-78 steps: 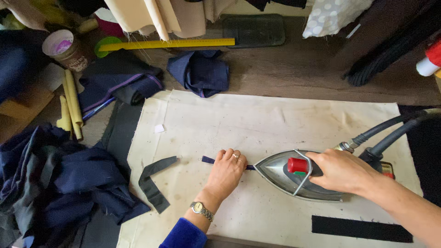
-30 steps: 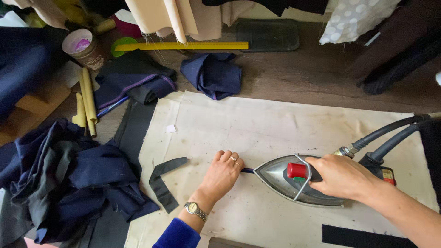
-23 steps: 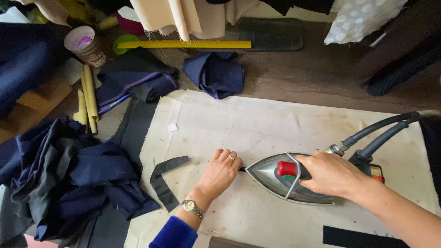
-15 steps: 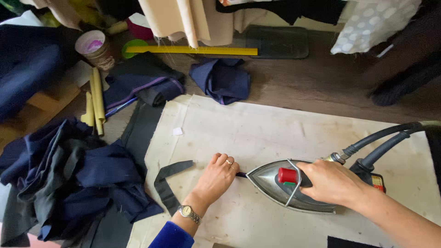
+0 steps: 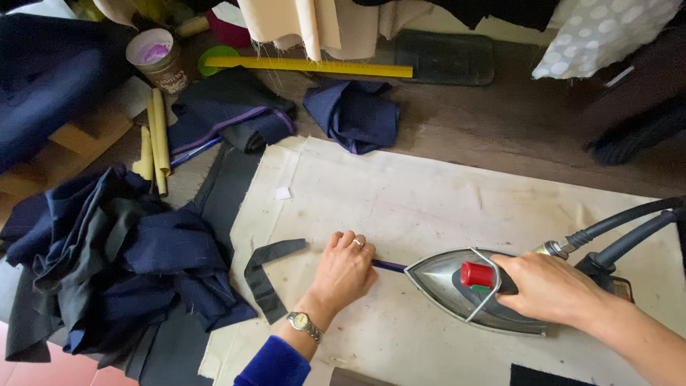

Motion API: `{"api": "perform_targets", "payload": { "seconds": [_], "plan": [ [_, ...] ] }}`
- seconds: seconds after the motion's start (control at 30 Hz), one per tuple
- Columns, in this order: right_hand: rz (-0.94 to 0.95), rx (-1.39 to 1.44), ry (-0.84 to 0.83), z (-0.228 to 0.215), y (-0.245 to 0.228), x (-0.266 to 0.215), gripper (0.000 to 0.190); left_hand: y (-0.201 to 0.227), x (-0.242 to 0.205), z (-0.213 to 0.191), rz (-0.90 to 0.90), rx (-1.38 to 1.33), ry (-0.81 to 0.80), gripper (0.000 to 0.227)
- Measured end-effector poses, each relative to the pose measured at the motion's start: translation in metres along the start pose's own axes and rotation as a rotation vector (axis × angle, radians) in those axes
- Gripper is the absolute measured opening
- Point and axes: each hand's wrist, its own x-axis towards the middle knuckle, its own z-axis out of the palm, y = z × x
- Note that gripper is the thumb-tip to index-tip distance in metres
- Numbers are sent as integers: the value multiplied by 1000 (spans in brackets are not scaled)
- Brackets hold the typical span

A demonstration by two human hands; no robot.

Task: The person irons a dark blue fabric strip on a white work surface using a steam iron. They repeatedly fold the fabric, press it with the iron, and use a wooden block to assist in smoothing the material.

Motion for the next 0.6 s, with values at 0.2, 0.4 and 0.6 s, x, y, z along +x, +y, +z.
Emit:
{"api": "perform_targets", "payload": {
  "seconds": [0.2,0.4,0.6],
  "plan": [
    [10,11,-6,-2,-1,-2,18,22,11,2,-227,84,-118,47],
    [31,0,-23,-7,-5,-6,19,20,8,6,-276,42,-138,38],
    [15,11,-10,-6,-7,-4,18,3,-2,18,-349,-162,-90,12]
  ]
}}
